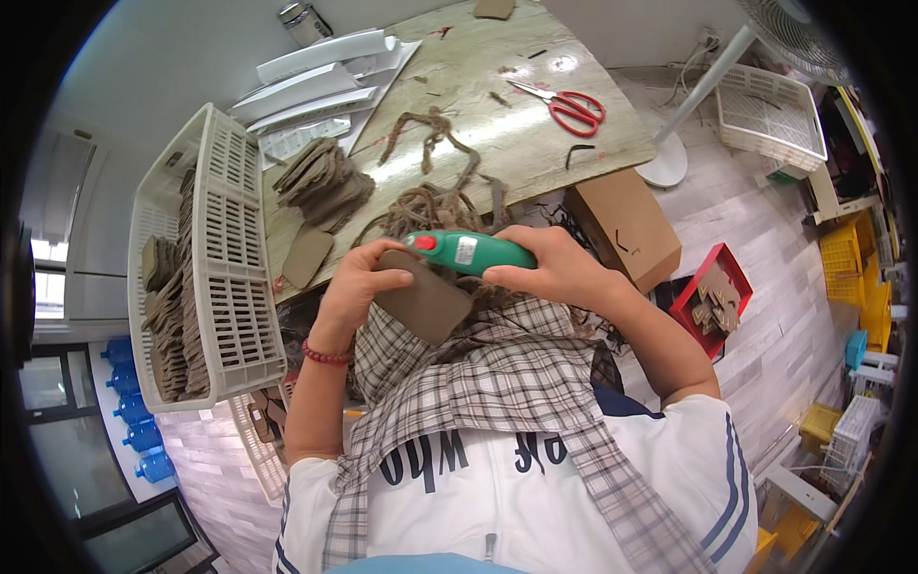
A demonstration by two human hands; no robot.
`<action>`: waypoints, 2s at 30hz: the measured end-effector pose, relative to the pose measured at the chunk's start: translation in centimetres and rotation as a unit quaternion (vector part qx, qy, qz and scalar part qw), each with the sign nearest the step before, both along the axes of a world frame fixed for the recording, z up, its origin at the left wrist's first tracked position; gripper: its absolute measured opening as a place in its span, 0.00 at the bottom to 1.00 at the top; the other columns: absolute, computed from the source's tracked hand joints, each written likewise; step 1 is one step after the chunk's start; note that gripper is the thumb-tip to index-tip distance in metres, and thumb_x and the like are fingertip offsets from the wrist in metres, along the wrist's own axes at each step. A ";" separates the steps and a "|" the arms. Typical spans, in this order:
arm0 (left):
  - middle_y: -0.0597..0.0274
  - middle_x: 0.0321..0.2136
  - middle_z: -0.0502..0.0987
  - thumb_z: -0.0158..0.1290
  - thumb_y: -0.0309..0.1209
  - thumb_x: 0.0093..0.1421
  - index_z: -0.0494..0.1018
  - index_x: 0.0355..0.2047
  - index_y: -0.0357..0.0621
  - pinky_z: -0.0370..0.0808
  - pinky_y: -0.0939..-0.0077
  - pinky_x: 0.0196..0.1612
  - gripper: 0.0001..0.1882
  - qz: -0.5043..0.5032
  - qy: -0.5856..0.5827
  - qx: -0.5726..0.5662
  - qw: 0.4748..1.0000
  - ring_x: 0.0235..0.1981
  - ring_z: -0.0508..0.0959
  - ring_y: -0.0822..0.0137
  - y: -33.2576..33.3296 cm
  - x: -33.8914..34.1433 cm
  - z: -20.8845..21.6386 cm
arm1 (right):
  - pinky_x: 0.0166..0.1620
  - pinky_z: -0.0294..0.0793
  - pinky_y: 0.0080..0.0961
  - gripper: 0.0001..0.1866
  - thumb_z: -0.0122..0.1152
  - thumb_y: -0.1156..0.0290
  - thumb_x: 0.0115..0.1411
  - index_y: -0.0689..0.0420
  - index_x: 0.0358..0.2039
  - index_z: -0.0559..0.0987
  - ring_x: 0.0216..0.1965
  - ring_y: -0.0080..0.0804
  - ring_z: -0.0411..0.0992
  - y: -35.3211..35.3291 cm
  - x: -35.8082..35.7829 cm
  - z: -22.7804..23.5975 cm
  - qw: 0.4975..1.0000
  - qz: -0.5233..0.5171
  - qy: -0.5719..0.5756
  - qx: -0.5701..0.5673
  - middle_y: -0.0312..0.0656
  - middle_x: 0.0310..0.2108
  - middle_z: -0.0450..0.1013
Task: The person uses a green rotary tool to trim excess fabric from the edges of small brown corduroy pieces. They handle the pieces one at a time, rotating them to trim all sides, and place the finished pieces into a white plastic basket.
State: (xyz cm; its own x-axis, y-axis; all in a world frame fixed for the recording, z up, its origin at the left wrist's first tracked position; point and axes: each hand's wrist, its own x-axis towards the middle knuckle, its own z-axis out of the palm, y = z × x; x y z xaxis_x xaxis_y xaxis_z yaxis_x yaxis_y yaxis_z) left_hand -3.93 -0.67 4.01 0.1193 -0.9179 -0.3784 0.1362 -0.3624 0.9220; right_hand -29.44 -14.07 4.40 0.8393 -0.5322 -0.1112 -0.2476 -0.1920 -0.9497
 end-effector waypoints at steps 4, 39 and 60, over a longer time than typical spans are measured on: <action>0.60 0.38 0.78 0.55 0.20 0.56 0.74 0.41 0.37 0.74 0.77 0.43 0.11 0.241 0.040 -0.108 0.964 0.36 0.77 0.71 4.1 7.2 -1.2 | 0.28 0.69 0.20 0.20 0.64 0.61 0.56 0.62 0.42 0.76 0.23 0.19 0.69 -0.3 -2.0 -1.4 0.997 -0.072 0.030 0.028 0.36 0.21 0.72; 0.52 0.43 0.74 0.51 0.16 0.55 0.67 0.46 0.33 0.79 0.56 0.44 0.18 0.398 0.126 -0.153 0.896 0.42 0.77 0.56 -5.9 23.0 -0.7 | 0.28 0.68 0.20 0.18 0.64 0.64 0.57 0.63 0.43 0.76 0.24 0.18 0.69 1.2 -0.2 -1.9 0.979 -0.192 -0.028 0.058 0.37 0.23 0.72; 0.63 0.45 0.76 0.55 0.18 0.58 0.70 0.48 0.43 0.76 0.67 0.51 0.17 0.353 0.324 -0.282 0.831 0.46 0.76 0.65 -6.7 -1.7 -1.7 | 0.28 0.67 0.17 0.18 0.62 0.63 0.59 0.63 0.43 0.75 0.24 0.16 0.67 3.0 0.0 -0.1 0.977 -0.204 -0.058 -0.019 0.34 0.24 0.71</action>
